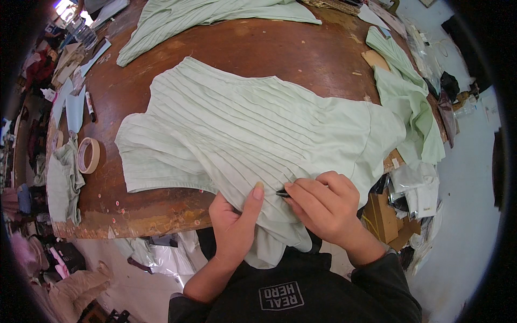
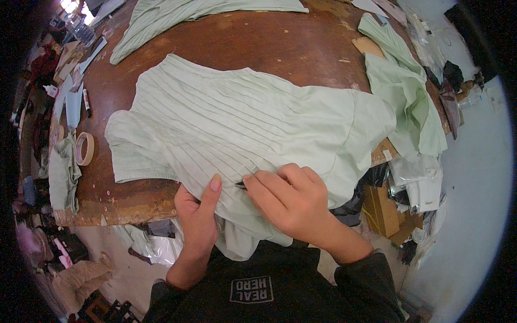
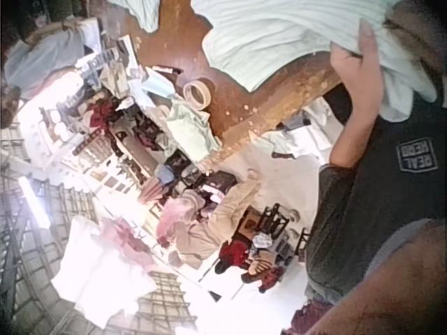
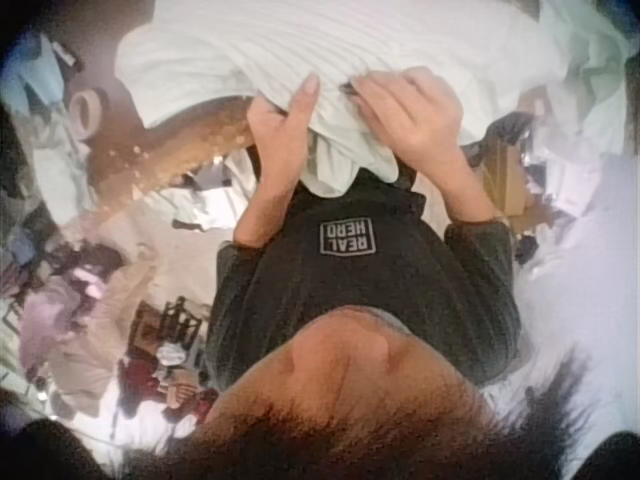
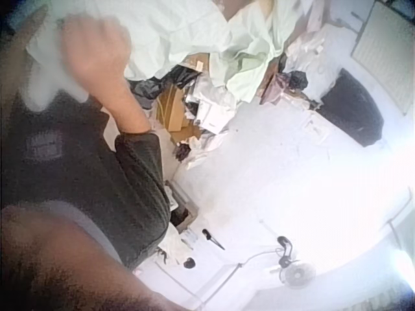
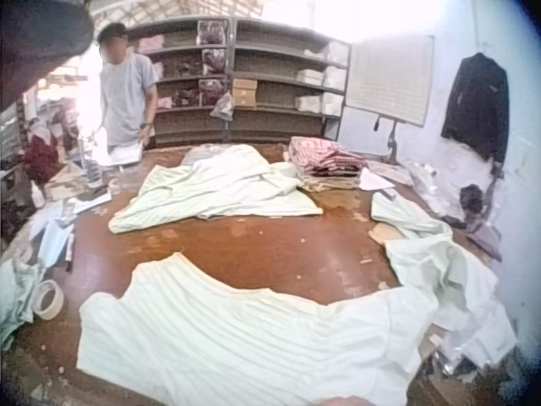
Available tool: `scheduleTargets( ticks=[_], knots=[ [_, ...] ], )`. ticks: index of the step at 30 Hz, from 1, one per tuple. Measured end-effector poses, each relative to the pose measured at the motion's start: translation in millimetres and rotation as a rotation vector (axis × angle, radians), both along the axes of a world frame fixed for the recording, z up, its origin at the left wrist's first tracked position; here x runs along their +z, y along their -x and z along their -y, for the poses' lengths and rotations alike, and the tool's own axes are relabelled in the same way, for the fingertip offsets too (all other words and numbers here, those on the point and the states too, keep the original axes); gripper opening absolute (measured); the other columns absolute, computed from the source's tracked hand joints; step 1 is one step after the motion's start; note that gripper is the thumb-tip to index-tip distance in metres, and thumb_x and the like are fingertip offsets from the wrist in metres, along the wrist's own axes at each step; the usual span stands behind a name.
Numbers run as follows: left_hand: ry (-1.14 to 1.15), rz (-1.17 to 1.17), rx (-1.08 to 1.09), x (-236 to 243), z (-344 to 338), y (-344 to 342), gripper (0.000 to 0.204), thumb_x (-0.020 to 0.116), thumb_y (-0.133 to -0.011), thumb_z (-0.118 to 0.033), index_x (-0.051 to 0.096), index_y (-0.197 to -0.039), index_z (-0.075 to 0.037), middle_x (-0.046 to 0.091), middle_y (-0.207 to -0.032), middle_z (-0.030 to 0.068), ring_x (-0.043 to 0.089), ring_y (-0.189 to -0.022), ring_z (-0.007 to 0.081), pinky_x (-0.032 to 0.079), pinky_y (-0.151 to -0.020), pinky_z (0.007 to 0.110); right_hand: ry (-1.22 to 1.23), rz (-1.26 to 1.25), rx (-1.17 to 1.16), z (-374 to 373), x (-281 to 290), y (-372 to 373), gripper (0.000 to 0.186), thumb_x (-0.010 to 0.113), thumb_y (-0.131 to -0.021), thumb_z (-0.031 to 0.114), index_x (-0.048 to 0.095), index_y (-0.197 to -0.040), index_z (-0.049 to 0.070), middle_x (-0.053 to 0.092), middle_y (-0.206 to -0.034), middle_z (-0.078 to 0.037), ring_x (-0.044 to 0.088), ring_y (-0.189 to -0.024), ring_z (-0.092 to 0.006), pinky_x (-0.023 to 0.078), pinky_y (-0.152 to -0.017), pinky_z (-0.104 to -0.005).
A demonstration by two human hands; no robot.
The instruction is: The person uses a small blade to cut along the pleats of a light green fabric laid on a wooden table. The hands hold the fabric steady while the blade is guided through the folds repeatedly.
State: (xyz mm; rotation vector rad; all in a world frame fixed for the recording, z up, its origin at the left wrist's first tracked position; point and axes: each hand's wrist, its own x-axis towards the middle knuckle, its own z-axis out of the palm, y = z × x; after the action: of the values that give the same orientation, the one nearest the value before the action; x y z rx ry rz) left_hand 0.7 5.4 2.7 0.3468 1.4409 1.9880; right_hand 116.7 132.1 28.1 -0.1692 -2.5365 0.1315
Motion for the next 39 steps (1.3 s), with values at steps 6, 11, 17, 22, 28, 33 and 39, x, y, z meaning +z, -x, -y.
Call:
scheduleTargets(
  ticks=[6,11,17,22,28,33,39],
  knots=[
    [-0.004,0.014,-0.002,1.5,-0.2,0.3,0.022,0.064,-0.091,-0.007,0.06,-0.107,0.006,0.066,-0.101,0.0073,0.058,-0.089,0.0077,0.046,-0.079,0.023,-0.01,0.025,0.021,-1.7,-0.2,-0.9,0.035,0.065,-0.061,0.013,0.068,-0.095,0.007,0.064,-0.09,0.001,0.05,-0.068,-0.014,0.038,-0.054,-0.0253],
    [-0.002,-0.005,-0.003,-1.0,0.8,1.1,0.023,0.064,-0.09,-0.008,0.059,-0.107,0.007,0.066,-0.101,0.0073,0.058,-0.089,0.0081,0.046,-0.08,0.023,0.177,-0.016,0.028,-3.4,-3.3,0.3,0.033,0.073,-0.065,0.015,0.066,-0.096,0.006,0.065,-0.089,-0.003,0.053,-0.064,-0.0182,0.041,-0.055,-0.0285],
    [0.042,-0.047,-0.031,1.0,2.9,0.7,0.024,0.061,-0.093,-0.011,0.059,-0.108,0.007,0.066,-0.101,0.0073,0.057,-0.092,0.0089,0.045,-0.083,0.024,0.525,-0.015,-0.034,10.4,2.6,11.2,0.032,0.076,-0.067,0.013,0.064,-0.096,0.005,0.061,-0.078,-0.008,0.057,-0.064,-0.0239,0.044,-0.054,-0.0327],
    [0.044,-0.138,-0.107,-3.9,6.9,9.6,0.025,0.058,-0.095,-0.012,0.058,-0.111,0.007,0.065,-0.103,0.0073,0.056,-0.095,0.0093,0.044,-0.085,0.025,0.499,0.012,0.103,-0.9,-15.3,18.5,0.023,0.07,-0.071,0.006,0.064,-0.094,0.004,0.061,-0.078,-0.009,0.059,-0.064,-0.0228,0.047,-0.056,-0.0315],
    [0.023,-0.091,-0.076,-0.7,18.8,30.3,0.027,0.057,-0.096,-0.012,0.056,-0.115,0.007,0.064,-0.108,0.0073,0.055,-0.097,0.0087,0.044,-0.086,0.025,0.693,-0.198,-0.122,3.3,-9.3,20.2,0.016,0.065,-0.076,-0.005,0.062,-0.091,-0.001,0.06,-0.076,-0.008,0.055,-0.06,-0.017,0.044,-0.055,-0.0247],
    [0.005,0.0,-0.027,-9.6,18.2,29.4,0.028,0.056,-0.096,-0.013,0.055,-0.117,0.006,0.063,-0.109,0.0066,0.055,-0.098,0.0086,0.044,-0.086,0.024,0.651,-0.075,0.099,32.9,-24.0,38.6,0.038,0.07,-0.066,-0.003,0.062,-0.103,0.001,0.06,-0.097,-0.012,0.062,-0.073,-0.0249,0.05,-0.06,-0.0312],
    [0.158,-0.093,-0.196,-10.2,28.7,37.0,0.028,0.061,-0.094,-0.016,0.06,-0.11,0.006,0.065,-0.104,0.0063,0.057,-0.093,0.0085,0.046,-0.08,0.024,0.423,-0.125,0.186,36.2,-38.1,35.1,0.038,0.069,-0.062,0.001,0.063,-0.099,0.003,0.06,-0.098,-0.009,0.062,-0.071,-0.0267,0.049,-0.059,-0.0338]
  ],
)
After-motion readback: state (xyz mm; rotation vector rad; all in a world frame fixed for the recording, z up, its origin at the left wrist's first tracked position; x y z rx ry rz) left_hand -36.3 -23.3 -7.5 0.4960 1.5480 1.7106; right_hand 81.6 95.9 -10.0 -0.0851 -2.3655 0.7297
